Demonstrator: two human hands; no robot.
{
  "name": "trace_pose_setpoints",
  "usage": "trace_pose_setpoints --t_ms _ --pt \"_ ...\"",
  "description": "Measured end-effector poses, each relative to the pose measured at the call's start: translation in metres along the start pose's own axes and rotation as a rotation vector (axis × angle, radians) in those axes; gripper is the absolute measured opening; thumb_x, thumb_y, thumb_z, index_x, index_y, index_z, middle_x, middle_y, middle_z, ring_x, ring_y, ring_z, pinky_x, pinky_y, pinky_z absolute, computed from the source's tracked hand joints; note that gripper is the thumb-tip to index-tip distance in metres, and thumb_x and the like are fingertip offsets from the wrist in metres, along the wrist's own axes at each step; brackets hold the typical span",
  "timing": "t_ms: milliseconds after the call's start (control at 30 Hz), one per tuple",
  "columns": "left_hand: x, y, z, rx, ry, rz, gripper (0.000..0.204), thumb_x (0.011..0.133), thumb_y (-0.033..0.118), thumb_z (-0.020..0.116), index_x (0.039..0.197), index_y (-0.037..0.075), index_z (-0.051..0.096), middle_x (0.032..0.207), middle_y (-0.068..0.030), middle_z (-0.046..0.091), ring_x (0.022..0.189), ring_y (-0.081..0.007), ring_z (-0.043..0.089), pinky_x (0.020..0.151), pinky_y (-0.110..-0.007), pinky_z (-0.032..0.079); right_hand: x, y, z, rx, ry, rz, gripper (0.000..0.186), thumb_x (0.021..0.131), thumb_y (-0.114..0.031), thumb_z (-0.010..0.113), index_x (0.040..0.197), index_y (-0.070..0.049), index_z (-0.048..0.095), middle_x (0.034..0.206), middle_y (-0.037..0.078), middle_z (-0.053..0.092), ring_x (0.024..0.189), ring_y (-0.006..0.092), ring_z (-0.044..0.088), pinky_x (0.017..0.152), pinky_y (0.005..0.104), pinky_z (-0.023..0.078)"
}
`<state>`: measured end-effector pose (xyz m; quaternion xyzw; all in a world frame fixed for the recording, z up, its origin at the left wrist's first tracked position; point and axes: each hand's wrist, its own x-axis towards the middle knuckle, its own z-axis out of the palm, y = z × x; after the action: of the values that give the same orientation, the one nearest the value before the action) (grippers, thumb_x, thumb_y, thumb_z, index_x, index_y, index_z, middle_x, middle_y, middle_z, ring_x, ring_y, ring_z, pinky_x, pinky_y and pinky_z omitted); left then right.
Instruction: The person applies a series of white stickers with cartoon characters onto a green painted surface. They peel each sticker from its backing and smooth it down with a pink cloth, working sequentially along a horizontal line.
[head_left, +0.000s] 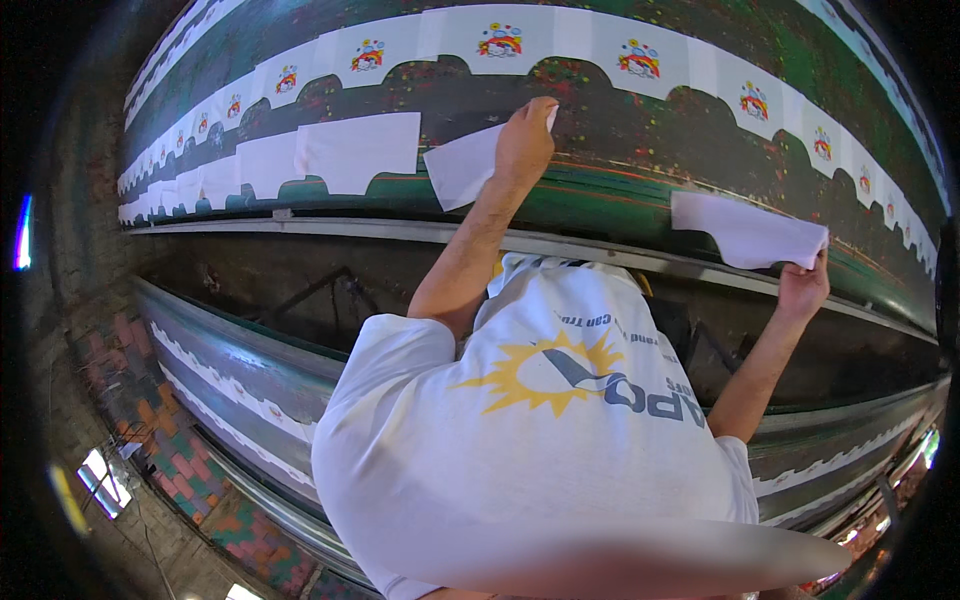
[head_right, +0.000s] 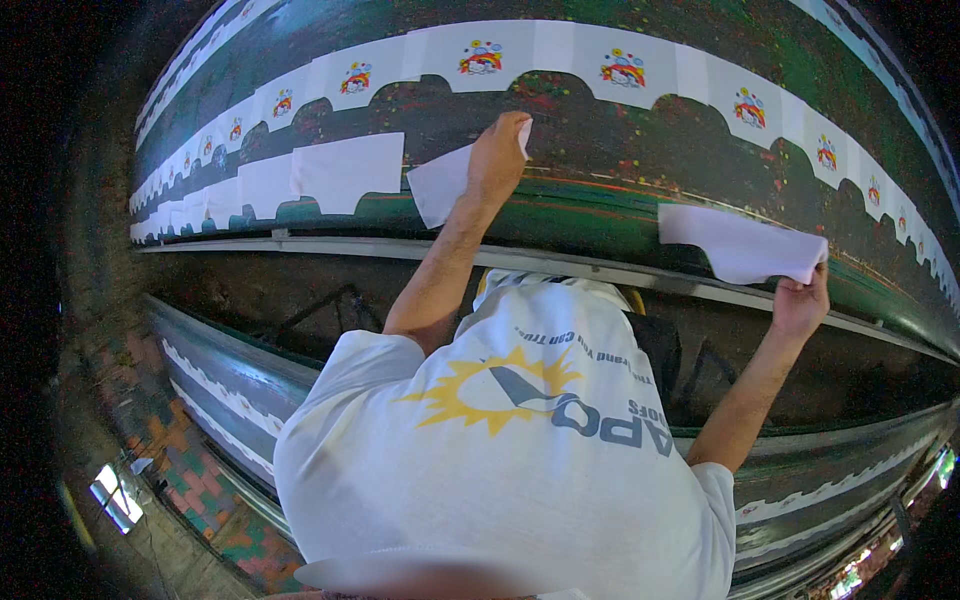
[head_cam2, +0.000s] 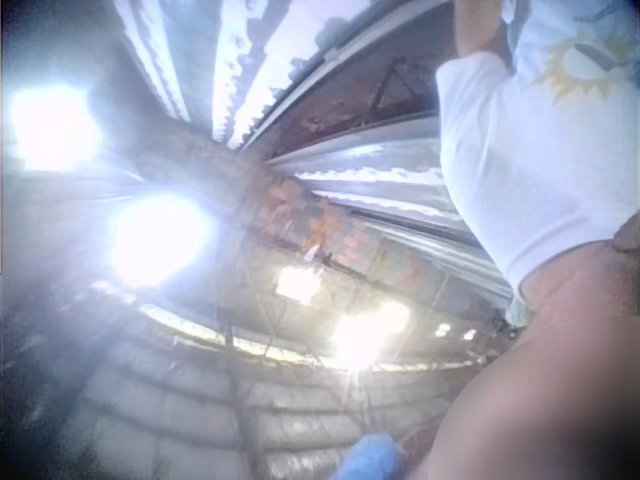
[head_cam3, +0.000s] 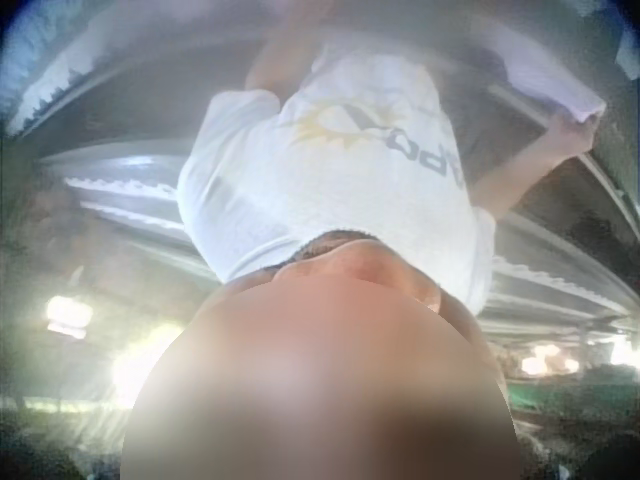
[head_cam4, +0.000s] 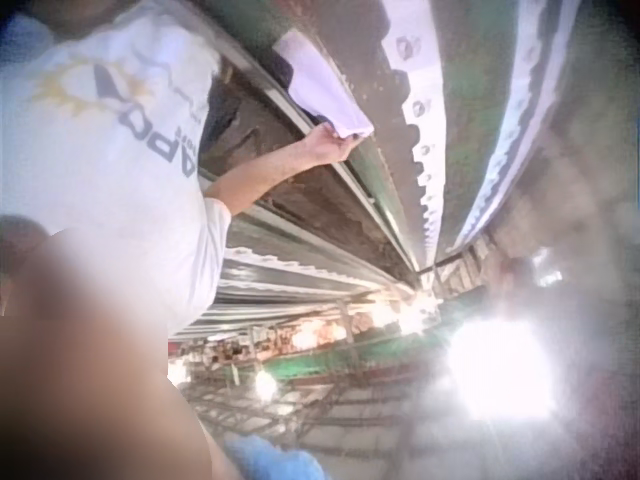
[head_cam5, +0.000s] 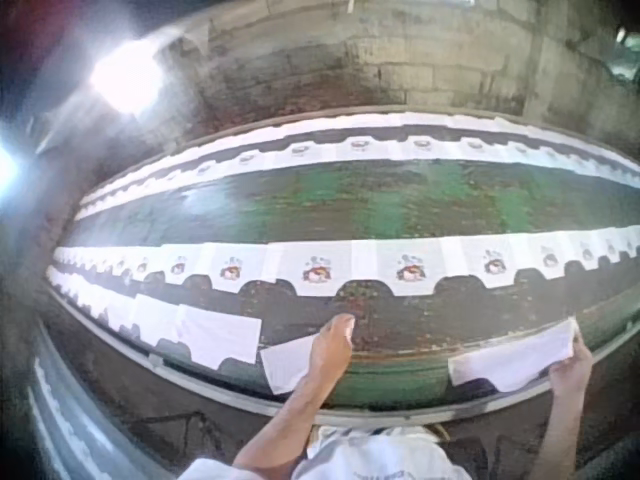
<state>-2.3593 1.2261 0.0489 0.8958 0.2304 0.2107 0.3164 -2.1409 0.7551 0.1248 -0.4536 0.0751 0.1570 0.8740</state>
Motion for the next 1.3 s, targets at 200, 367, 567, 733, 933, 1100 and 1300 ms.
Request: trace_pose_setpoints --t_ms 200,367,567,733,933,1100,1300 --pt "-0.021 0.075 0.050 -0.074 -0.213 0.030 0.031 0.098 0.019 0.061 0.126 0.007 0.059 0.116 -0.0181 0.067 0.107 -0.0392 0.063 0.089 -0.049 0.053 0.028 -0.050 0.022 0.014 -0.343 -0.005 0.041 0.097 -0.005 0.053 0.137 0.002 0.051 0.131 0.017 0.061 0.106 0.0174 0.067 0.063 0.0186 0.055" --pt "-0.034 0.053 0.043 0.066 -0.066 -0.003 0.028 0.094 0.020 0.066 0.117 0.005 0.065 0.121 -0.0162 0.065 0.117 -0.0380 0.058 0.099 -0.048 0.048 0.051 -0.009 0.064 -0.247 -0.314 0.018 0.034 0.096 -0.003 0.056 0.130 0.002 0.059 0.116 0.013 0.068 0.102 0.0198 0.068 0.083 0.0302 0.057" --pt "-0.050 -0.039 -0.024 0.469 0.201 -0.325 0.032 0.088 0.023 0.074 0.112 0.004 0.065 0.107 -0.0180 0.062 0.110 -0.0395 0.056 0.095 -0.050 0.046 0.036 0.142 0.117 -0.985 -0.567 0.285 0.033 0.095 -0.006 0.061 0.128 -0.001 0.061 0.111 0.012 0.068 0.096 0.0195 0.068 0.085 0.0327 0.057" --pt "-0.058 -0.071 -0.031 0.381 0.103 -0.256 0.027 0.089 0.020 0.073 0.107 0.002 0.063 0.106 -0.0175 0.060 0.103 -0.0391 0.056 0.091 -0.051 0.046 0.014 0.200 0.140 -1.303 -0.781 -0.110 0.027 0.091 -0.003 0.061 0.119 0.000 0.064 0.108 0.015 0.067 0.094 0.0261 0.068 0.084 0.0368 0.056" --pt "-0.053 -0.077 -0.037 0.211 0.093 -0.332 0.014 0.090 0.013 0.069 0.099 0.004 0.062 0.101 -0.0166 0.059 0.100 -0.0381 0.057 0.085 -0.048 0.048 0.018 0.240 0.176 -1.462 -0.928 -0.251 0.015 0.086 0.002 0.062 0.099 -0.001 0.069 0.117 0.012 0.064 0.112 0.0310 0.059 0.097 0.0401 0.049" --pt "-0.047 -0.082 -0.054 0.114 -0.028 -0.164 0.017 0.093 0.010 0.066 0.106 0.004 0.058 0.102 -0.0179 0.061 0.100 -0.0400 0.057 0.084 -0.051 0.046 0.010 0.261 0.195 -1.597 -1.012 -0.290 0.015 0.080 0.002 0.065 0.090 -0.007 0.072 0.128 0.010 0.059 0.122 0.0318 0.050 0.107 0.0451 0.039" --pt "-0.055 -0.107 -0.103 -0.313 0.035 -0.240 0.014 0.096 0.007 0.064 0.107 0.003 0.058 0.096 -0.0143 0.067 0.085 -0.0287 0.068 0.075 -0.038 0.053 -0.002 0.266 0.214 -1.726 -1.129 -0.294 0.022 0.077 0.003 0.064 0.087 -0.012 0.077 0.115 0.005 0.064 0.121 0.0273 0.051 0.110 0.0533 0.026"
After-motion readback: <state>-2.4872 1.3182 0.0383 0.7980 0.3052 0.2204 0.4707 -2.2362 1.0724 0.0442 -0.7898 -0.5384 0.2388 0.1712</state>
